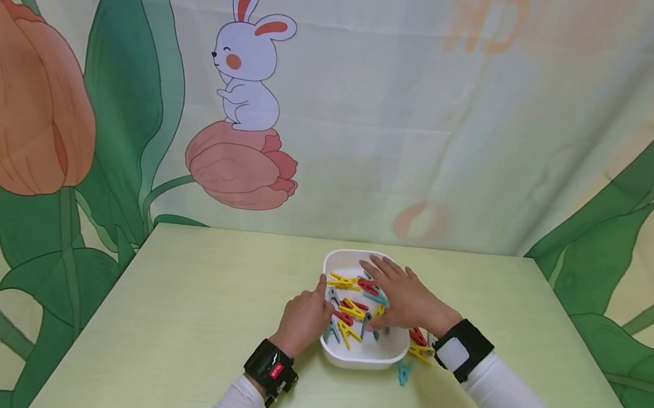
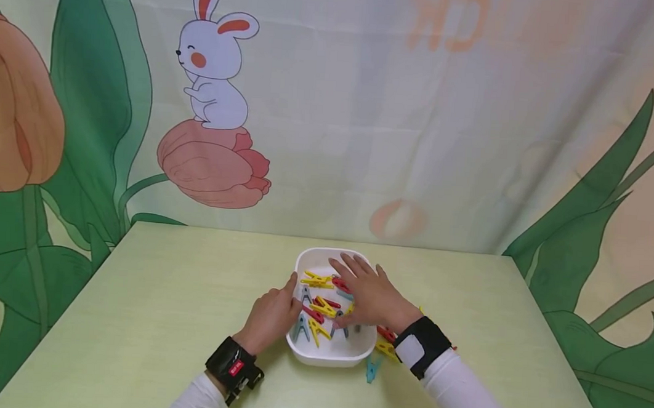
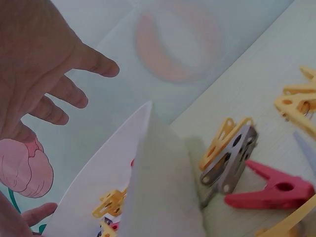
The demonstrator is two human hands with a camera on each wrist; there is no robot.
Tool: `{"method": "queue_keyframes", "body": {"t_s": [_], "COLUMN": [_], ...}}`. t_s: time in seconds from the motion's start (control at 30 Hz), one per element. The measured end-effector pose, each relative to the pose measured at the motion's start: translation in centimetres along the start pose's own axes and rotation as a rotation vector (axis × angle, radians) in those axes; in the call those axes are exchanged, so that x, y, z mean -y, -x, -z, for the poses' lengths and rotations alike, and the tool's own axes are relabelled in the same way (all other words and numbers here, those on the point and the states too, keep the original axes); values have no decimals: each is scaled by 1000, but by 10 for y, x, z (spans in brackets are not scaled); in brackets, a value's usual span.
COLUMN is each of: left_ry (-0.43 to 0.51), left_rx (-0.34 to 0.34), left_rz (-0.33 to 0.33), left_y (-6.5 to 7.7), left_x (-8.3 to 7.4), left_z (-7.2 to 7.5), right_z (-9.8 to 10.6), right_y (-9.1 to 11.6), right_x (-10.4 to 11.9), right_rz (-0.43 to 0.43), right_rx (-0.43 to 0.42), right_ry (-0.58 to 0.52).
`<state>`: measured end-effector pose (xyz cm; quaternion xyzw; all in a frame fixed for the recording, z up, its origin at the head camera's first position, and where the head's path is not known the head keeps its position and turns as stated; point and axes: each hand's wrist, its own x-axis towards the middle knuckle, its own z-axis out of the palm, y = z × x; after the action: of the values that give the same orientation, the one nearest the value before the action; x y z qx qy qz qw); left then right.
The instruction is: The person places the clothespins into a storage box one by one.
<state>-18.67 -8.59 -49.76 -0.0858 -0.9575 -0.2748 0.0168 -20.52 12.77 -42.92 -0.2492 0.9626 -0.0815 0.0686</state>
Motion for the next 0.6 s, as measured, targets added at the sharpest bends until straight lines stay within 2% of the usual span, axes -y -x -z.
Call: {"method": "queue_keyframes", "body": {"t_s": [0.23,0.47,0.6], "left_ry": [1,11,12], "left_rx": [7,21,20], "left_rz": [12,27,22], "left_y": [2,1,1], "left_x": [0,-1,-1], "left_z": [0,0,1], "right_z": [-3,-10,-15], "right_y": [14,32,42], "right_x": [-17,-42,-55], "right_rz": [-39,-121,-144], "right_rx": [-37,-58,-71], "right_ry": [-44,-101,-100]}}
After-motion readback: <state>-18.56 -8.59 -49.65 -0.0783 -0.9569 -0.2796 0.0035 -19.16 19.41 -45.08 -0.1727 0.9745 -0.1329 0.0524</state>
